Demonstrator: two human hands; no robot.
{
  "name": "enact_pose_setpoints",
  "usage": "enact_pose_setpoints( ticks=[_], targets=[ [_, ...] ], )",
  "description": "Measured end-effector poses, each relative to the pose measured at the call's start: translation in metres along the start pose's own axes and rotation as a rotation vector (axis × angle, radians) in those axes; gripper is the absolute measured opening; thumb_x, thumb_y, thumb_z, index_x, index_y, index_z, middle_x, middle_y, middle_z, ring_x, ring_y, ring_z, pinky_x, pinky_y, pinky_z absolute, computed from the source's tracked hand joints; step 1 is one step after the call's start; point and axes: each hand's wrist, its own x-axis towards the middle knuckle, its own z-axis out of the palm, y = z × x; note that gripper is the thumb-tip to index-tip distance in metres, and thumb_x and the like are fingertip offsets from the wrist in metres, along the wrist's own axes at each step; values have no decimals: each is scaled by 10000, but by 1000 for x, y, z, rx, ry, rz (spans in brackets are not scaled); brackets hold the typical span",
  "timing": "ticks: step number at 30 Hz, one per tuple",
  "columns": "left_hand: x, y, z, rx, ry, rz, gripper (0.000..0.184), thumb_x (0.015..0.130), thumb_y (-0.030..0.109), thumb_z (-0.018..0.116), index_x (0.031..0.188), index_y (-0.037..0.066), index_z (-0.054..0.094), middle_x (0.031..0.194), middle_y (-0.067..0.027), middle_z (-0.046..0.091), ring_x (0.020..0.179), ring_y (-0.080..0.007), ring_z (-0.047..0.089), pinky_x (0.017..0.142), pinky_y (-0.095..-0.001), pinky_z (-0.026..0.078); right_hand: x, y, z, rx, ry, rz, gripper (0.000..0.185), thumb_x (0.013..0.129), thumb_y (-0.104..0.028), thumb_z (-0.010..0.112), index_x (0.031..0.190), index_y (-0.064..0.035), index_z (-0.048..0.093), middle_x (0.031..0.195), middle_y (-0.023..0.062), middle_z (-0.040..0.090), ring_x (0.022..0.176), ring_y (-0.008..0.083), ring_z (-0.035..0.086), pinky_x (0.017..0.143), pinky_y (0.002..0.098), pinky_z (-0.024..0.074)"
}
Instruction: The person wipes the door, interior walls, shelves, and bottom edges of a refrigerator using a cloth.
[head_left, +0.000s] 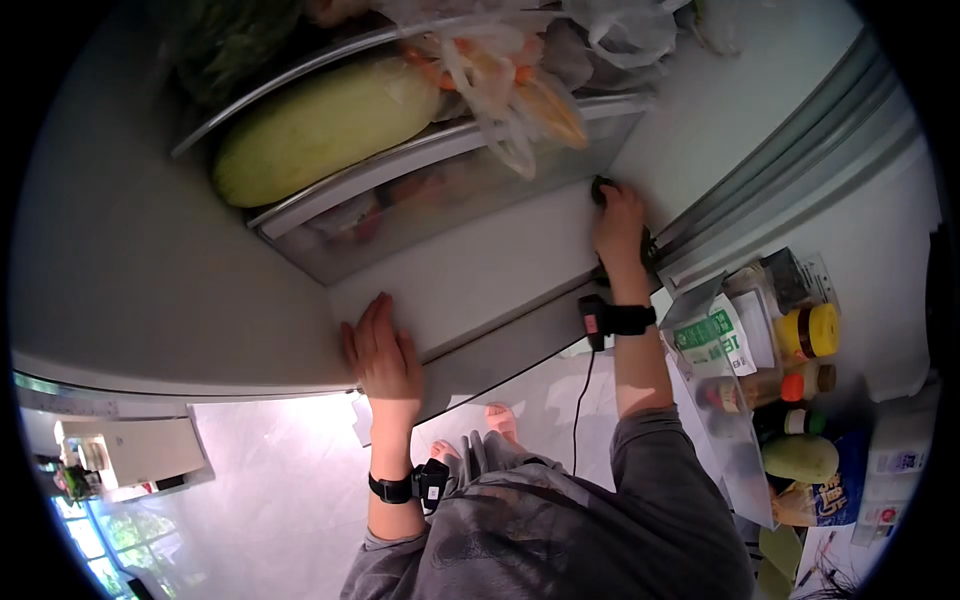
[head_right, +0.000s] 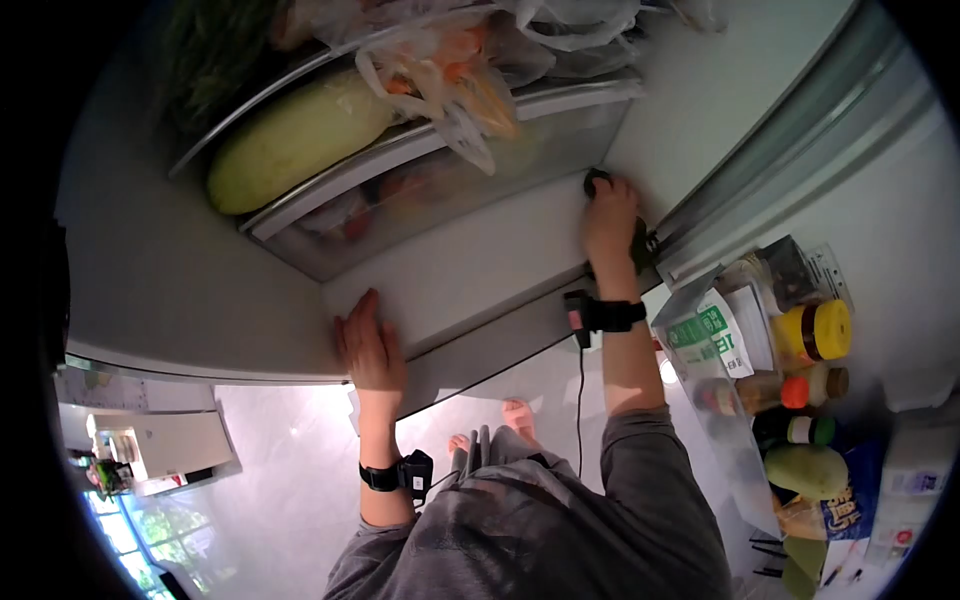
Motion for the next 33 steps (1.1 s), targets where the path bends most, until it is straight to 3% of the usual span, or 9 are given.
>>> enact_pose_setpoints(
  ticks=[8,13,15,18,20,27,29,31,33],
  targets=[
    [-2,-2,-3,-48,-6,20,429,883,114,476,1307,51,459,1336,-133,497,1255,-293,449,1108,-551,217,-43,-75,23,189,-73,-182,356,758,82,494,1076,3,632,1184,194,588,1112,381,523,965,424,430],
    [-4,-2,-12,-117,-34,47,419,878,72,468,1296,39,461,1333,-150,490,1252,-315,443,1114,-548,207,-83,-155,15,412,-168,-318,314,720,42,522,1005,-17,640,1133,174,596,1081,369,547,937,412,448],
    [-6,-3,-19,-258,-64,125,408,867,10,464,1274,15,463,1330,-179,475,1232,-360,443,1095,-512,261,-103,-188,27,533,-234,-394,305,712,25,541,994,-29,643,1110,159,602,1050,349,563,899,412,467],
    [-20,12,-52,-431,-104,81,369,864,-35,451,1230,1,475,1302,-201,472,1211,-389,448,1053,-467,329,-117,-229,35,682,-284,-535,260,714,-12,565,959,-49,643,1063,129,607,1018,331,572,868,392,478],
    [-32,9,-74,-396,-76,79,346,865,-38,449,1208,0,483,1288,-205,471,1207,-389,451,1033,-452,348,-126,-248,45,772,-376,-640,193,724,-40,572,908,-53,625,1008,119,603,972,322,578,826,380,486],
    [-53,1,-108,-507,48,77,236,881,-46,406,1085,-9,518,1149,-181,541,1105,-324,529,969,-394,412,-151,-236,8,843,-472,-660,147,760,-23,536,901,-22,576,973,137,599,938,343,566,794,397,466],
    [-58,-4,-107,-598,121,43,191,968,46,348,1032,-5,521,1113,-169,563,1052,-266,542,954,-368,404,-168,-225,-22,849,-477,-673,161,778,6,517,928,-19,568,984,139,596,960,346,561,793,396,461],
    [-58,-5,-106,-588,154,76,182,978,49,341,1002,-2,515,1033,-142,567,970,-229,544,899,-342,425,-176,-211,-58,849,-898,-615,164,804,15,499,946,-14,577,1000,135,600,978,339,560,830,399,457],
    [-62,-8,-109,-621,189,22,180,990,66,343,986,-1,510,965,-116,546,920,-207,545,867,-319,434,-200,-197,-62,895,-800,-668,187,797,13,516,967,-27,583,1002,133,599,978,334,563,840,393,458]
  ],
)
